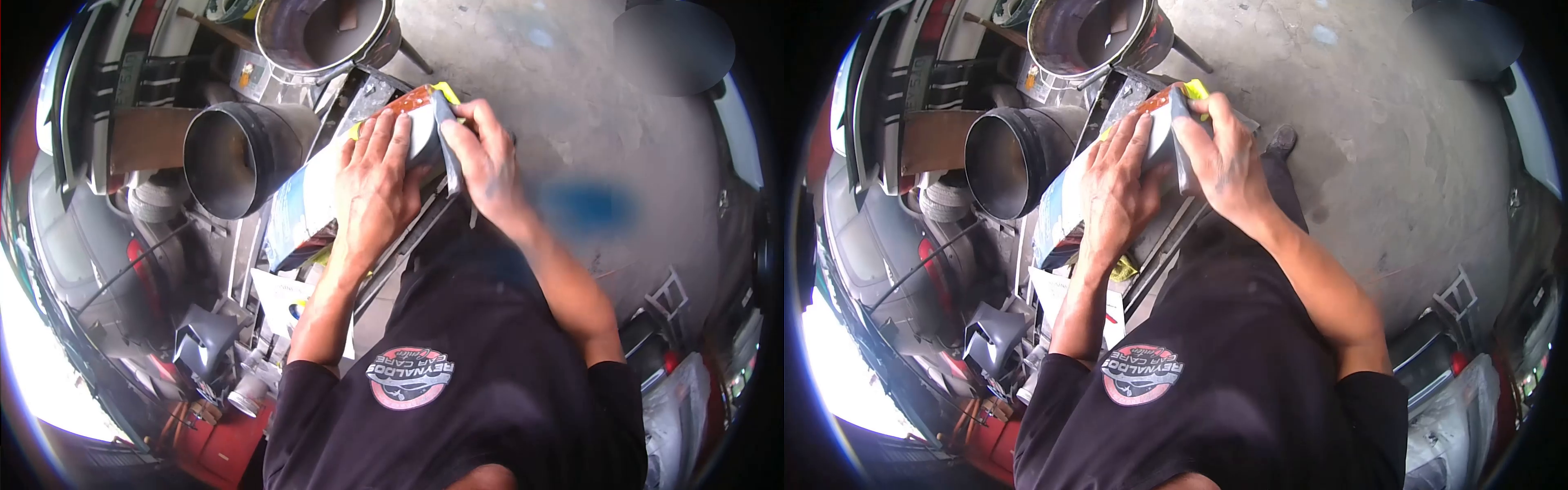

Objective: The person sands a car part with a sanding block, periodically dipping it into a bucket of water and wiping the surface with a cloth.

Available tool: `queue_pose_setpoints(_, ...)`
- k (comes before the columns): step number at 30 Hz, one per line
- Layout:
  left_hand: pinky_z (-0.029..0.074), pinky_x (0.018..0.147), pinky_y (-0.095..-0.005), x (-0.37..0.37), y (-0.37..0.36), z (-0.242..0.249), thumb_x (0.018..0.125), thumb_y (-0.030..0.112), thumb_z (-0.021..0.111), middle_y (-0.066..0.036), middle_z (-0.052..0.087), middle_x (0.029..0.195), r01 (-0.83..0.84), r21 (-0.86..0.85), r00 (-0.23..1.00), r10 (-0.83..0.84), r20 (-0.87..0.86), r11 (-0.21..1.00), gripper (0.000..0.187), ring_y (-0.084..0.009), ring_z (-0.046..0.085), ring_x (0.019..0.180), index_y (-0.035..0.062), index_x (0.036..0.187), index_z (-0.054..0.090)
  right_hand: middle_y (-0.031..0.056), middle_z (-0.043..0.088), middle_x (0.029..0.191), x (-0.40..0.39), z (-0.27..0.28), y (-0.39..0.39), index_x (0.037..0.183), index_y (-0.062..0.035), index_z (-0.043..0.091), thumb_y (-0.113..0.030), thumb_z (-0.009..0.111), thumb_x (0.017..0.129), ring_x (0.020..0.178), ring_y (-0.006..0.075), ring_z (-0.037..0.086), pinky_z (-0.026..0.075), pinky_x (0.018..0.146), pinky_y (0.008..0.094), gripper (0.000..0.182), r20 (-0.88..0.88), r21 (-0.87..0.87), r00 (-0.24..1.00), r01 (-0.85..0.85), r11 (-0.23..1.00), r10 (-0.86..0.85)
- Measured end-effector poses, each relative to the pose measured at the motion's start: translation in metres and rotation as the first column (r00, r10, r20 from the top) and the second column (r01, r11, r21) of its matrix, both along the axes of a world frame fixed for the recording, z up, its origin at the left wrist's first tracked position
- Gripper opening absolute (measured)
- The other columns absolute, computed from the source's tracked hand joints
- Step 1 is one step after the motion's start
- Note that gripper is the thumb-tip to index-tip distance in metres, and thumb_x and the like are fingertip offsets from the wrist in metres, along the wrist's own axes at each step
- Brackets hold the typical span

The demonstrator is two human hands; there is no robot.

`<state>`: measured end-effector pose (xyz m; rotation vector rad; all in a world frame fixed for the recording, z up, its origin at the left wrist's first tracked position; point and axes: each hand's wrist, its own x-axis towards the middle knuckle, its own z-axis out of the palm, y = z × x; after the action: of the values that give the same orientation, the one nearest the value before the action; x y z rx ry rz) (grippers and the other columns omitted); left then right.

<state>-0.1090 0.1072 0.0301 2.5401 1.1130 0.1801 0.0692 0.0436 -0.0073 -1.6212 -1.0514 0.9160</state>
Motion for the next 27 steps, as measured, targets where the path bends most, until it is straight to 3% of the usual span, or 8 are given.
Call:
queue_pose_setpoints(2, 0.044, 0.121, -0.0523, 0.003, -0.002, 0.005, 0.088, 0.017, 0.083, -0.024, 0.062, 0.155, -0.005, -0.039, 1.0, 0.005, -0.006, 0.999, 0.07, -0.0433, 0.06, 0.142, -0.0023, 0.152, 0.06, 0.0202, 0.069, 0.116, 0.013, -0.02, 0.014, 0.116, -0.0063, 0.07, -0.015, 0.064, 0.105, 0.102, 0.0442, 0.073, 0.058, 0.092, 0.0503, 0.015, 0.207, 0.155, 0.977, -0.076, 0.985, 0.043)
queue_pose_setpoints(6, 0.043, 0.123, -0.0529, -0.001, -0.002, -0.004, 0.087, 0.018, 0.083, -0.025, 0.061, 0.157, -0.015, -0.021, 1.0, 0.015, -0.003, 1.0, 0.071, -0.0423, 0.058, 0.146, -0.0012, 0.152, 0.061, 0.0205, 0.069, 0.119, 0.019, -0.026, 0.015, 0.115, -0.0066, 0.071, -0.016, 0.063, 0.107, 0.103, 0.0441, 0.073, 0.058, 0.09, 0.048, 0.015, 0.277, 0.186, 0.956, -0.151, 0.971, 0.096)
queue_pose_setpoints(7, 0.042, 0.123, -0.0535, 0.0, -0.002, -0.001, 0.086, 0.018, 0.084, -0.025, 0.061, 0.157, -0.018, -0.03, 1.0, 0.018, -0.003, 0.999, 0.071, -0.0424, 0.058, 0.145, -0.0012, 0.151, 0.061, 0.0221, 0.072, 0.113, 0.013, -0.001, 0.008, 0.115, -0.0028, 0.071, -0.02, 0.065, 0.106, 0.1, 0.0418, 0.074, 0.058, 0.089, 0.0454, 0.02, 0.065, 0.072, 0.996, -0.07, 0.995, 0.066)
queue_pose_setpoints(10, 0.042, 0.123, -0.053, -0.001, -0.002, 0.0, 0.085, 0.019, 0.085, -0.025, 0.061, 0.156, -0.032, -0.048, 0.999, 0.033, 0.019, 0.998, 0.073, -0.0427, 0.058, 0.145, -0.0007, 0.151, 0.062, 0.0225, 0.075, 0.104, 0.026, -0.014, 0.019, 0.116, 0.0017, 0.071, -0.026, 0.068, 0.106, 0.097, 0.0361, 0.077, 0.058, 0.088, 0.0429, 0.03, -0.133, 0.005, 0.986, -0.1, 0.995, 0.099)
queue_pose_setpoints(14, 0.041, 0.12, -0.0627, -0.007, -0.004, -0.002, 0.089, 0.025, 0.084, -0.023, 0.062, 0.154, -0.021, -0.031, 0.997, 0.023, 0.075, 0.999, 0.069, -0.0436, 0.054, 0.148, 0.0014, 0.15, 0.062, 0.0123, 0.079, 0.101, 0.07, -0.013, 0.062, 0.131, 0.0009, 0.074, -0.034, 0.076, 0.102, 0.093, 0.0154, 0.072, 0.057, 0.084, 0.0333, 0.046, -0.041, -0.062, 0.951, -0.307, 0.95, 0.305)
queue_pose_setpoints(20, 0.04, 0.123, -0.0605, -0.017, -0.024, 0.019, 0.092, 0.019, 0.086, -0.019, 0.064, 0.151, -0.247, -0.008, 0.93, 0.239, 0.278, 0.969, 0.061, -0.0422, 0.055, 0.147, 0.0047, 0.147, 0.065, 0.0018, 0.075, 0.102, 0.092, 0.02, 0.132, 0.136, -0.0034, 0.075, -0.031, 0.082, 0.099, 0.09, 0.008, 0.066, 0.054, 0.08, 0.0279, 0.047, -0.041, -0.07, 0.919, -0.394, 0.916, 0.392)
queue_pose_setpoints(24, 0.042, 0.122, -0.0593, 0.001, -0.033, 0.012, 0.092, 0.01, 0.083, -0.019, 0.067, 0.146, -0.44, -0.029, 0.845, 0.425, 0.325, 0.897, 0.054, -0.0441, 0.058, 0.144, 0.0054, 0.143, 0.069, 0.0131, 0.071, 0.101, 0.065, -0.01, 0.248, 0.14, -0.0138, 0.075, -0.04, 0.083, 0.096, 0.093, 0.0233, 0.07, 0.056, 0.088, 0.0359, 0.052, 0.275, 0.013, 0.803, -0.553, 0.833, 0.529)
queue_pose_setpoints(27, 0.042, 0.123, -0.0582, 0.025, -0.037, 0.015, 0.093, -0.002, 0.076, -0.019, 0.07, 0.141, -0.647, 0.036, 0.719, 0.593, 0.361, 0.762, 0.044, -0.0441, 0.059, 0.143, 0.0039, 0.137, 0.073, 0.0219, 0.075, 0.117, 0.044, -0.108, 0.343, 0.139, -0.0165, 0.075, -0.045, 0.081, 0.095, 0.114, 0.0404, 0.071, 0.056, 0.105, 0.049, 0.052, 0.719, -0.085, 0.394, -0.768, 0.635, 0.573)
